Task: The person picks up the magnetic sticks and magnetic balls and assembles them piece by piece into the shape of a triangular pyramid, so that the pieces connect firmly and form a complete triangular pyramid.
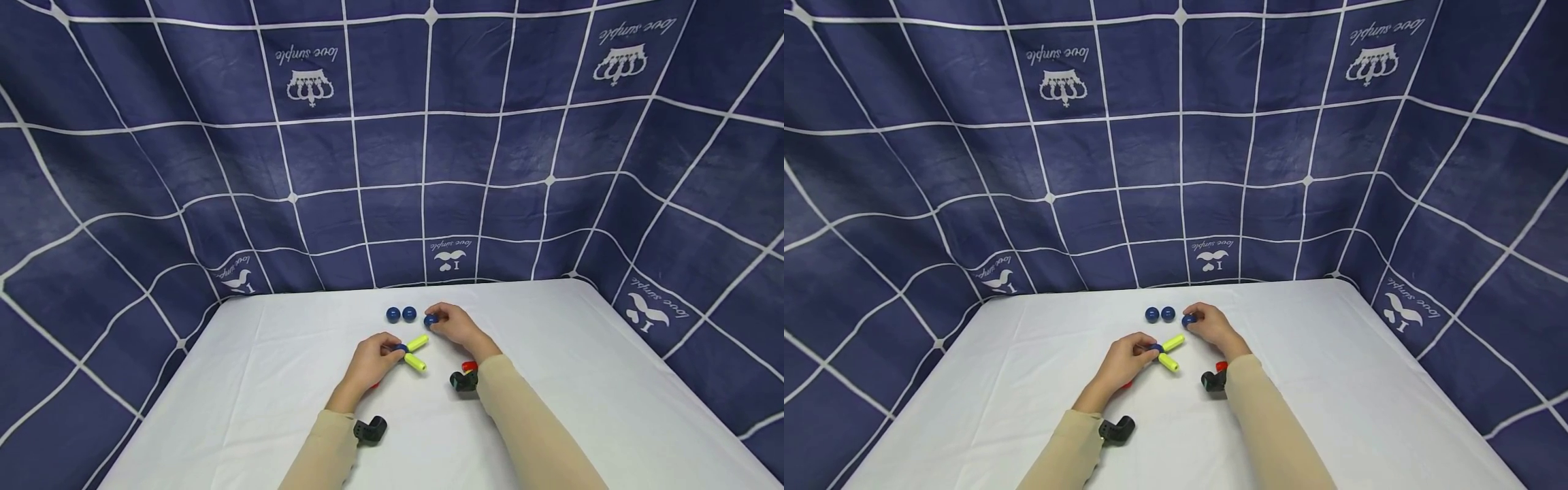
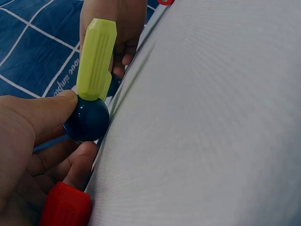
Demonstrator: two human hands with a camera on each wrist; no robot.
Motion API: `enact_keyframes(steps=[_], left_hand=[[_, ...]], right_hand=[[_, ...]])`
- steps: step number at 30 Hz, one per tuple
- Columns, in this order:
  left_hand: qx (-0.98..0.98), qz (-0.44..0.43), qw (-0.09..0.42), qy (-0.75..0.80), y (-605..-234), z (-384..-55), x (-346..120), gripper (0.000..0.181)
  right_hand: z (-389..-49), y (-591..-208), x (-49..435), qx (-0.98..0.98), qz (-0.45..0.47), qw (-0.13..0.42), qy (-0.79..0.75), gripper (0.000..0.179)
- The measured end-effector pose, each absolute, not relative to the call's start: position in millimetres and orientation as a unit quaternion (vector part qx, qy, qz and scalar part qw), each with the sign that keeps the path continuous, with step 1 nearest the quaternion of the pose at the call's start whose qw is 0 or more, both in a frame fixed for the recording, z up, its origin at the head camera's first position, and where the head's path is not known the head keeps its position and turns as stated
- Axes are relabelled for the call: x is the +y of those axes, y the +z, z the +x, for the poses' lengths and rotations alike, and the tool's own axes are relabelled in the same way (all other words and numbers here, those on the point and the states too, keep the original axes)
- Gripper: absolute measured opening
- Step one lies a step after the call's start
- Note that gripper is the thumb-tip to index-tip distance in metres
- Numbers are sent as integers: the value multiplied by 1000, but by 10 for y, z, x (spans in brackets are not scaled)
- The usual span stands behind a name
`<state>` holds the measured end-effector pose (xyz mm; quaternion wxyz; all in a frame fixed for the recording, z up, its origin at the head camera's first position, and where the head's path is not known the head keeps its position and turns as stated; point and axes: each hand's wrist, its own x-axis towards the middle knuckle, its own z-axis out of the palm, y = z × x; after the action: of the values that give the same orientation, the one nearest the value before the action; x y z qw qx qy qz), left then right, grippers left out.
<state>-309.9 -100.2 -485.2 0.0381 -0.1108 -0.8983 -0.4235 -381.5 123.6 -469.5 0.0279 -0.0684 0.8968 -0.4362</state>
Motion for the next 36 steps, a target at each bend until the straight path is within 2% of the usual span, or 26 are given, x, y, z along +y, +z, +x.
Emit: enact_keyframes(steps=[10,36], left_hand=[[-901,-111,44,-418,-4849,-3099,-996,18],[-902,-112,47,-414,-4852,-3086,-987,18]], right_hand=[[-3738,-4729,1348,891,-107,47,-438,31],[-3652,-4795,1410,868,-106,92,-476,30]])
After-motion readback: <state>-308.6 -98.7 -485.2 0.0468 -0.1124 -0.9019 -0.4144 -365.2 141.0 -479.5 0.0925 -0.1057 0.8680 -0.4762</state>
